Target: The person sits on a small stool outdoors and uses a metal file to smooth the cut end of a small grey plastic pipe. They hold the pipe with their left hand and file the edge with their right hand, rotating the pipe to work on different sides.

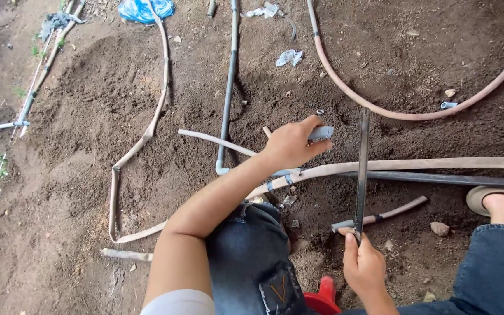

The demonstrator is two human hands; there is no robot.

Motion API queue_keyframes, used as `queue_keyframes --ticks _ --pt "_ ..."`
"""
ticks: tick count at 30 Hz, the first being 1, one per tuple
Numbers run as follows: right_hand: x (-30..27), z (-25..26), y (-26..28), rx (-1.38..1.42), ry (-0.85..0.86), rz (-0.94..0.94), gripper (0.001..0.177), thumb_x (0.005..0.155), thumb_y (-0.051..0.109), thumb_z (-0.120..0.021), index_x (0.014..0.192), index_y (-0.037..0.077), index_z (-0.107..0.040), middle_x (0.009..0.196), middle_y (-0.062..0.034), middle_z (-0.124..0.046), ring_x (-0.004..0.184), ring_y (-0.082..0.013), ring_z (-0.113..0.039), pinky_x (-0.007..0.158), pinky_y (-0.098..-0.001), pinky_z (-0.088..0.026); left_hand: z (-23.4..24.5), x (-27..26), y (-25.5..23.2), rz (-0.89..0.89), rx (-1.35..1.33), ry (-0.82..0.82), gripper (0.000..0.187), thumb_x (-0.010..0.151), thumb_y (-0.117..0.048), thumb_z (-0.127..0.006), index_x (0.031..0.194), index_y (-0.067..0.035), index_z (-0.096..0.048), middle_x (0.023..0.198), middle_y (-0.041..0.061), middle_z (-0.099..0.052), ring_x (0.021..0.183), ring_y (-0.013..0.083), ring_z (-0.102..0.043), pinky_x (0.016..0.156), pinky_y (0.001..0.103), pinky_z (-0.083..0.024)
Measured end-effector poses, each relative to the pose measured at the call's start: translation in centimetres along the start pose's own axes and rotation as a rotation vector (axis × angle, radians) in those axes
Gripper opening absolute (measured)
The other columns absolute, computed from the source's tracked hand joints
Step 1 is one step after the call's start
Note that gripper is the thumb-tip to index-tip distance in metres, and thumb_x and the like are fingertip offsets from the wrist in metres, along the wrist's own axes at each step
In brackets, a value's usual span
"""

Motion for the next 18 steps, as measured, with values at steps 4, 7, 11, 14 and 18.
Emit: queue_keyframes --ticks 4,7,11,14,18 --pt "0.1 0.3 0.6 0.069 0.006 0.002 0.031 0.108 0.021 -0.049 0.122 0.008 -0.073 0.049 0.0032 -0.06 0.038 -0.0128 -0.054 0.039 -0.0282 -0.04 0.2 -0.4 -1.0 -0.026 -0.033 0.008 0.065 0.096 -0.069 -0.049 0.116 -0.008 -0.061 0.086 0.005 -0.081 0.059 0.0209 -0.076 0.053 0.034 -0.059" --pt "0.2 0.3 0.1 0.085 0.103 -0.178 0.038 0.11 0.028 -0.045 0.127 0.01 -0.073 0.051 0.0006 -0.062 0.041 -0.0153 -0.059 0.042 -0.0311 -0.044 -0.2 -0.7 -0.8 -0.041 -0.105 0.036 0.047 0.106 -0.05 -0.052 0.12 -0.005 -0.055 0.088 0.008 -0.08 0.063 0.0239 -0.076 0.058 0.037 -0.06" --pt "0.6 0.6 -0.6 0.155 0.0 -0.072 0.03 0.11 0.021 -0.05 0.123 0.006 -0.073 0.05 0.0005 -0.06 0.04 -0.0134 -0.056 0.041 -0.0297 -0.042 0.1 -1.0 -1.0 0.028 -0.096 0.094 0.04 0.107 -0.045 -0.053 0.12 -0.007 -0.057 0.089 0.007 -0.081 0.066 0.0259 -0.078 0.061 0.04 -0.061" --pt "0.9 0.8 -0.6 0.16 0.014 -0.127 0.032 0.111 0.022 -0.048 0.123 0.006 -0.072 0.05 -0.0008 -0.06 0.041 -0.0149 -0.057 0.042 -0.0304 -0.043 0.2 -1.3 -1.4 -0.004 -0.103 0.085 0.037 0.107 -0.04 -0.053 0.121 -0.007 -0.061 0.094 0.006 -0.081 0.078 0.029 -0.079 0.067 0.043 -0.059" --pt "1.4 1.5 -0.8 0.191 -0.033 -0.085 0.032 0.112 0.019 -0.047 0.122 0.001 -0.072 0.047 -0.0003 -0.057 0.038 -0.0133 -0.054 0.04 -0.0278 -0.041 0.0 -1.3 -1.8 -0.104 -0.267 0.164 0.036 0.107 -0.021 -0.053 0.137 -0.002 -0.06 0.109 0.012 -0.08 0.083 0.0265 -0.078 0.074 0.039 -0.06"
Point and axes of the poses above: each hand's wrist, its own x-axis towards the middle knuckle, its own z-axis out of the back of the hand, y = z × x, the point moved 3 cm from there along x, towards the middle knuckle
